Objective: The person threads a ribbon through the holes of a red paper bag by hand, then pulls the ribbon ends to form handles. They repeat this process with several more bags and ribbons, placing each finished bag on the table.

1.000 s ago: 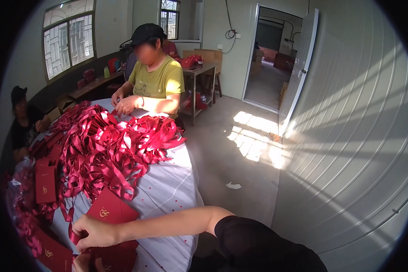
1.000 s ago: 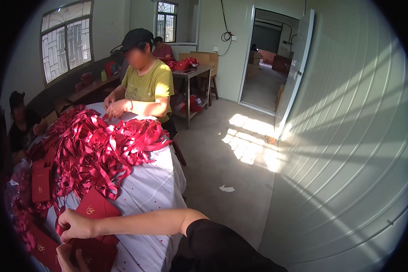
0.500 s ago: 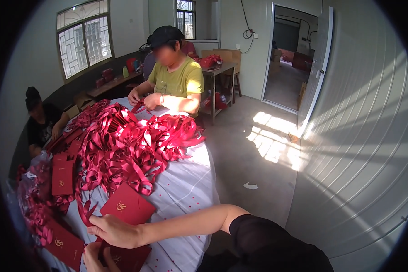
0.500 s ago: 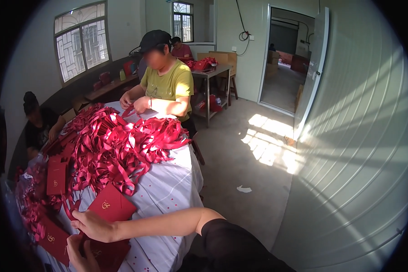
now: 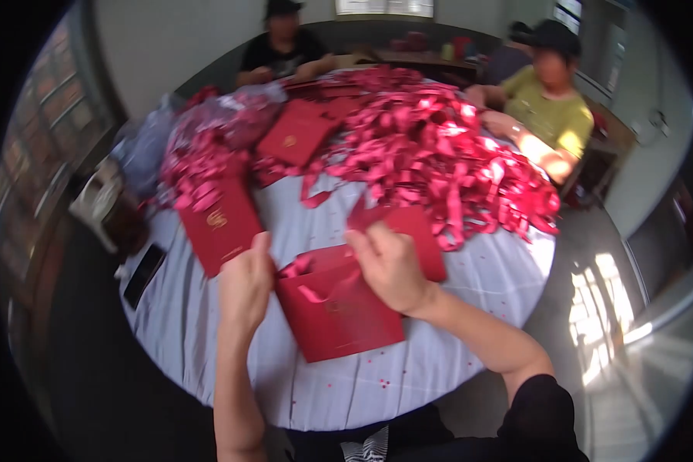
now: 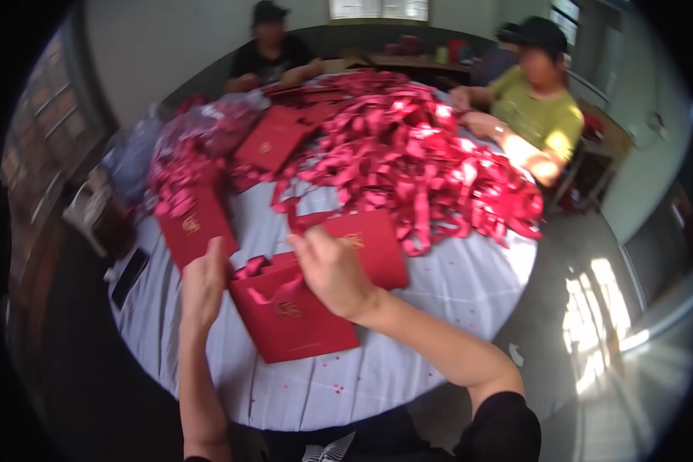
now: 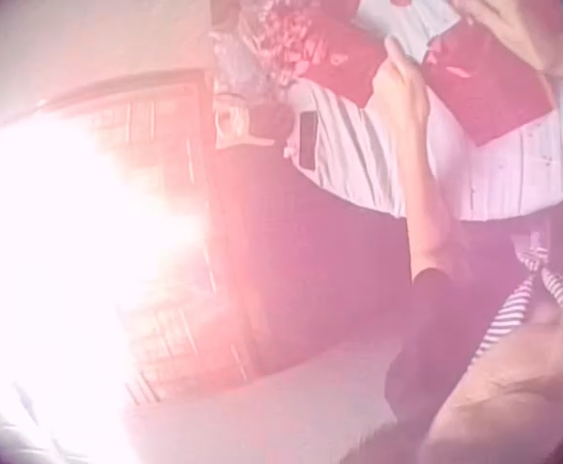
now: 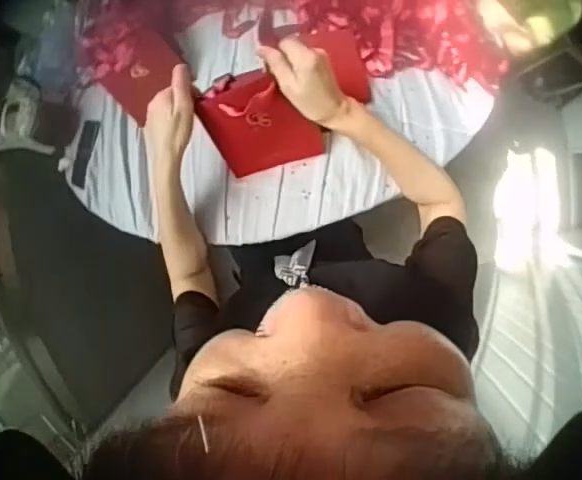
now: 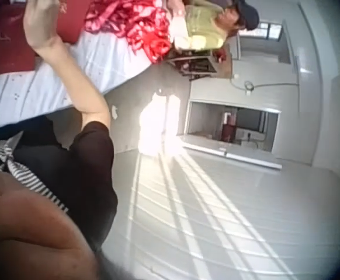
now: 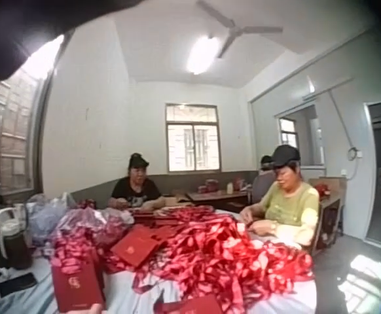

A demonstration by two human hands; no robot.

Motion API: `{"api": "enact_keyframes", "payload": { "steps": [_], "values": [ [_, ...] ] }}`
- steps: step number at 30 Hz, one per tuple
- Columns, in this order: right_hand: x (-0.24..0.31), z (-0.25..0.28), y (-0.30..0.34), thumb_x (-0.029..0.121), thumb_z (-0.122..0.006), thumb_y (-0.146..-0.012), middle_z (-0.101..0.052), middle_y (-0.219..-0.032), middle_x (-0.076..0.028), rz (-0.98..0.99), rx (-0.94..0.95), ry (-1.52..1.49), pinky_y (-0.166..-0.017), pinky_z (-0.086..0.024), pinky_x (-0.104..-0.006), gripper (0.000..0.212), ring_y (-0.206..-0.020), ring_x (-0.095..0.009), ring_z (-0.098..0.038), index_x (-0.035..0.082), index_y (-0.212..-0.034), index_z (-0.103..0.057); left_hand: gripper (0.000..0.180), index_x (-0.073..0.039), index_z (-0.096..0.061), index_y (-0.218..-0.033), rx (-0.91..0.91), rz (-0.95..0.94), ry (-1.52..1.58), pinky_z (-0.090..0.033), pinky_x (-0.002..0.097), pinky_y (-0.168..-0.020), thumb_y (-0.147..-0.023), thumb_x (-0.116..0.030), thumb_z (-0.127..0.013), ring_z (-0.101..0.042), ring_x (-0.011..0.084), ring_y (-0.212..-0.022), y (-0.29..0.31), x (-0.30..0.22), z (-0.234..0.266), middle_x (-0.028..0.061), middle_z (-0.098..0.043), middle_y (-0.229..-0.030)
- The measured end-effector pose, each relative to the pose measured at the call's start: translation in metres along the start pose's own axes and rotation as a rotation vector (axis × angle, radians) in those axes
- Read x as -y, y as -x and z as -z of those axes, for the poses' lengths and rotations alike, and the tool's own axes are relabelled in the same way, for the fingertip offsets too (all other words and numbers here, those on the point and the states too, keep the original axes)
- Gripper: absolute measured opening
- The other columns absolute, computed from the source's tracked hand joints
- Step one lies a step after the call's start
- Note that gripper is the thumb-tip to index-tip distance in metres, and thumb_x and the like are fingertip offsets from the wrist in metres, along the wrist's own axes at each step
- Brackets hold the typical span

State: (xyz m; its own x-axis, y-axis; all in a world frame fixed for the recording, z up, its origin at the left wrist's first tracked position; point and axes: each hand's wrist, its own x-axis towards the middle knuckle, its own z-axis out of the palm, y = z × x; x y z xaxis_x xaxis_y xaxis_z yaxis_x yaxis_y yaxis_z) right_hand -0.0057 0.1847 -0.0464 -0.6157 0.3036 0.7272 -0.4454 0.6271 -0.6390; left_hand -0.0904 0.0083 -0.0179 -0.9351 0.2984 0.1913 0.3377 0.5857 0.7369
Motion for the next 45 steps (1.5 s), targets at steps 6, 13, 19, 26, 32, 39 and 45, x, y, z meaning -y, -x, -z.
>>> {"api": "enact_keyframes", "payload": {
  "steps": [6,13,19,26,32,39,45],
  "values": [
    [-0.007,-0.006,0.001,0.009,-0.057,-0.087,-0.050,-0.052,-0.015,-0.019,0.047,-0.021,-0.040,-0.035,-0.0337,0.024,-0.043,-0.025,-0.051,-0.001,-0.068,-0.046,0.080,0.006,-0.064,-0.073,0.382,0.175,0.162,-0.041,0.0273,-0.061,-0.088,-0.062,-0.026,-0.051,0.0148,-0.062,-0.005,0.015,0.001,0.0062,-0.055,-0.062],
    [-0.005,0.000,0.002,0.009,-0.056,-0.087,-0.055,-0.056,-0.014,-0.043,0.076,-0.010,-0.041,-0.039,-0.0323,0.024,-0.046,-0.024,-0.055,-0.001,-0.068,-0.045,0.025,-0.001,-0.058,-0.101,0.585,0.121,0.824,-0.046,0.0227,-0.073,-0.085,-0.021,-0.061,-0.058,0.0103,-0.080,-0.002,0.009,-0.009,0.0063,-0.063,-0.088],
    [-0.001,0.000,0.003,0.008,-0.056,-0.087,-0.053,-0.054,-0.014,-0.031,0.161,0.037,-0.041,-0.038,-0.0333,0.021,-0.046,-0.024,-0.055,-0.001,-0.071,-0.045,0.030,0.001,-0.049,-0.108,0.377,-0.017,1.103,-0.053,0.0278,-0.072,-0.080,0.000,-0.061,-0.065,0.0170,-0.076,-0.002,0.010,-0.017,0.0091,-0.065,-0.087],
    [0.000,-0.002,0.008,0.008,-0.055,-0.087,-0.050,-0.054,-0.016,-0.010,0.241,0.021,-0.040,-0.037,-0.0355,0.019,-0.046,-0.027,-0.054,-0.002,-0.074,-0.045,0.045,0.001,-0.040,-0.120,0.242,-0.090,1.017,-0.054,0.0294,-0.071,-0.080,0.002,-0.060,-0.065,0.0211,-0.078,-0.003,0.007,-0.013,0.0101,-0.064,-0.088],
    [-0.004,-0.009,0.017,0.004,-0.055,-0.086,-0.057,-0.062,-0.014,0.017,0.360,0.022,-0.045,-0.042,-0.0319,0.015,-0.054,-0.024,-0.060,-0.003,-0.076,-0.047,0.051,0.002,-0.028,-0.128,0.262,-0.114,1.131,-0.051,0.0320,-0.076,-0.083,0.002,-0.052,-0.063,0.0248,-0.086,-0.005,0.009,-0.009,0.0134,-0.058,-0.092],
    [-0.001,-0.009,0.017,0.004,-0.054,-0.087,-0.058,-0.064,-0.016,-0.037,0.416,0.002,-0.047,-0.044,-0.0320,0.014,-0.057,-0.026,-0.062,-0.004,-0.078,-0.046,0.036,0.002,-0.036,-0.124,0.285,-0.148,1.168,-0.050,0.0325,-0.082,-0.089,0.000,-0.044,-0.060,0.0252,-0.096,-0.006,0.013,-0.013,0.0167,-0.057,-0.105],
    [-0.006,-0.011,0.020,0.004,-0.053,-0.087,-0.060,-0.068,-0.019,-0.043,0.456,0.023,-0.047,-0.045,-0.0319,0.016,-0.062,-0.028,-0.064,-0.004,-0.076,-0.045,0.040,0.004,-0.029,-0.129,0.225,-0.068,1.280,-0.045,0.0363,-0.092,-0.090,0.002,-0.036,-0.053,0.0293,-0.109,-0.013,0.017,-0.021,0.0212,-0.048,-0.123]
  ]
}}
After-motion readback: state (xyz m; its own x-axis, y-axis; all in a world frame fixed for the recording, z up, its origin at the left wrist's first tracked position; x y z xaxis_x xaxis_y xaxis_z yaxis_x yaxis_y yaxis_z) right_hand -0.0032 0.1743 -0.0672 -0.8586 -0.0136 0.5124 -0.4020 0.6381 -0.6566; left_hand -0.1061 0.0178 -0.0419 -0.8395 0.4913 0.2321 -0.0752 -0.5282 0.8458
